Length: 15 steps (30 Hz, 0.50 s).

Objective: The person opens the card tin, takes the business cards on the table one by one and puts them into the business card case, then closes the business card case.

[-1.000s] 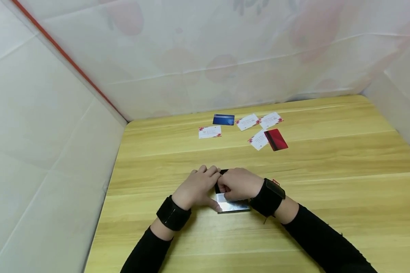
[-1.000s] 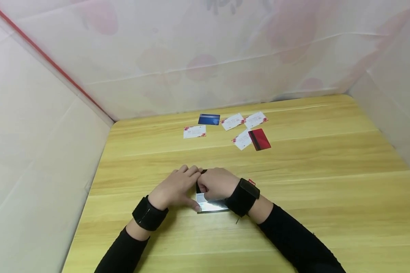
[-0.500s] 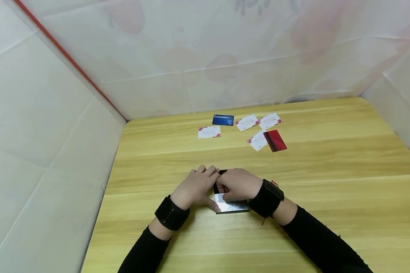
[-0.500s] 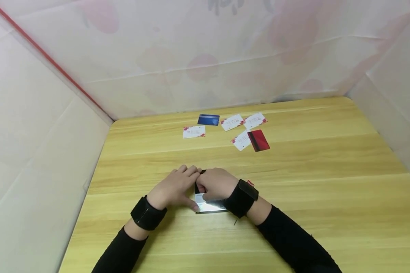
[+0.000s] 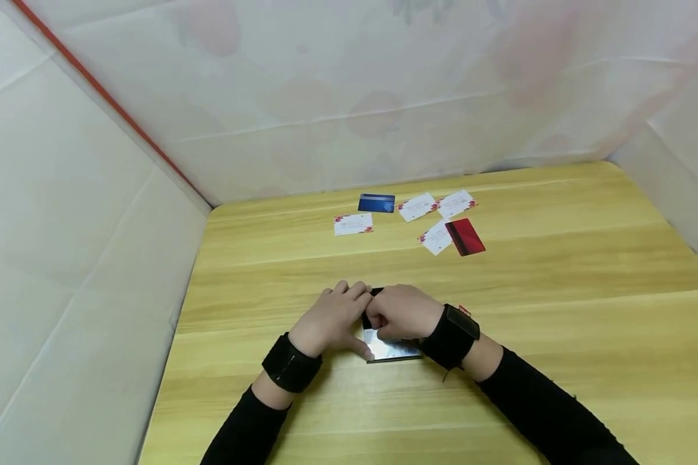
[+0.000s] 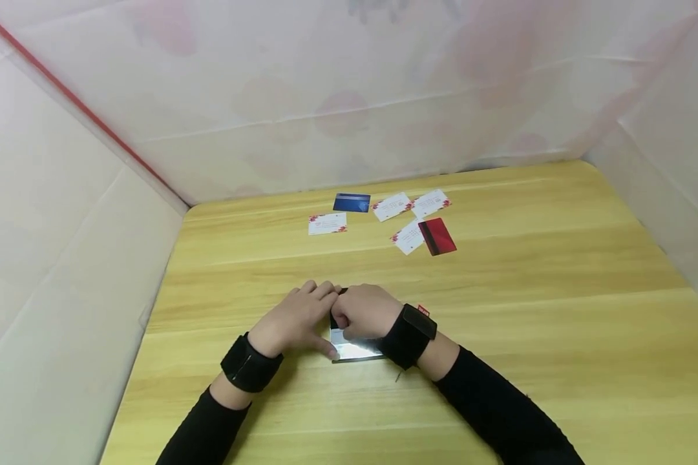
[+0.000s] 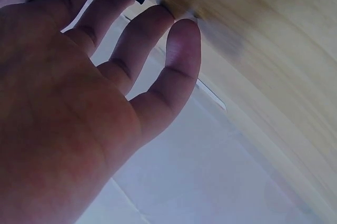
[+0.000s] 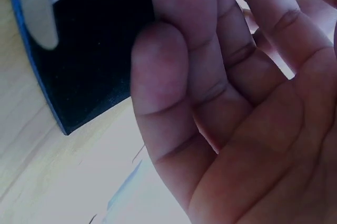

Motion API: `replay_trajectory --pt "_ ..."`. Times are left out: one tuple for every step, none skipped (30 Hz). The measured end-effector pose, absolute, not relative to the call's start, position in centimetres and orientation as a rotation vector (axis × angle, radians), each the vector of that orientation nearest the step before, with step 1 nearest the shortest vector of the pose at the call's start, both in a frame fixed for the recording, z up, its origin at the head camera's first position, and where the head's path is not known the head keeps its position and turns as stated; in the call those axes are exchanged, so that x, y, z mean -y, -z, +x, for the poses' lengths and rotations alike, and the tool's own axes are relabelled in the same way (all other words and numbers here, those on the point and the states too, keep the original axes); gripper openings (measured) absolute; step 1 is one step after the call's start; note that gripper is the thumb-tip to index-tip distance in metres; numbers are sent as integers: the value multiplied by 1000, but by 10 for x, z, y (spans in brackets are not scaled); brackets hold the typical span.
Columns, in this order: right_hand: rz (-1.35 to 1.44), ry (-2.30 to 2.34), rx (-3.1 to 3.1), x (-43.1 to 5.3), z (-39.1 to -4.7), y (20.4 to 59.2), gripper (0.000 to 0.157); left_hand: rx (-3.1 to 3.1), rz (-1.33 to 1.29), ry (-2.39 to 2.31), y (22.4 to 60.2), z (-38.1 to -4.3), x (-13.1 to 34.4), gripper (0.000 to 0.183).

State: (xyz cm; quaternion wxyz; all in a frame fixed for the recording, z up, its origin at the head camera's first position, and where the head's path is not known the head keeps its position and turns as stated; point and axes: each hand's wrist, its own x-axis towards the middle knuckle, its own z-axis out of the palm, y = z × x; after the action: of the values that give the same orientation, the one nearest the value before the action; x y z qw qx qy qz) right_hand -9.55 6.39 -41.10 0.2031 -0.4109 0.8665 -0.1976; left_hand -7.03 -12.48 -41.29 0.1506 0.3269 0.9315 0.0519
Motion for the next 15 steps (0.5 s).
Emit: replay_trajectory --pt "-1149 553 -2419 -63 -96 412 29 -2678 940 -155 413 -70 125 94" --pt "-1150 553 -2423 -62 -96 412 30 -2683 944 -158 413 -70 126 94" --pt "-1152 550 -2426 -62 -96 413 30 -2686 949 -157 413 -69 127 94" --pt "-1152 545 -2432 -61 -96 414 30 -2689 956 -158 413 -69 127 93" --pt "-1152 543 -2438 -61 -96 415 30 -2685 956 -158 413 -69 127 94" --pt "-1154 541 -2443 -61 -96 415 29 -2686 957 -156 414 -69 127 94" --pt "-1155 541 -2447 -61 -95 415 29 -2686 956 -154 414 -69 127 94" --pt "-1155 541 -2450 -61 -95 415 29 -2685 954 -154 414 -70 127 95" --pt "-1155 541 -2451 -61 -95 416 29 -2685 950 -155 414 -70 127 95" --pt "-1154 540 -2450 -61 -96 416 28 -2685 946 -161 414 -70 127 95" --pt "-1151 539 -2447 -62 -96 415 27 -2685 942 -162 414 -70 126 96" --pt "-1147 537 -2443 -62 -96 416 26 -2688 943 -163 414 -70 126 96" --pt "-1145 533 -2437 -62 -96 416 25 -2687 941 -164 414 -70 126 96" --pt "-1142 526 -2433 -62 -96 416 24 -2687 942 -169 414 -70 126 96" --pt "-1140 521 -2428 -62 -96 416 24 -2686 941 -172 414 -70 126 96"
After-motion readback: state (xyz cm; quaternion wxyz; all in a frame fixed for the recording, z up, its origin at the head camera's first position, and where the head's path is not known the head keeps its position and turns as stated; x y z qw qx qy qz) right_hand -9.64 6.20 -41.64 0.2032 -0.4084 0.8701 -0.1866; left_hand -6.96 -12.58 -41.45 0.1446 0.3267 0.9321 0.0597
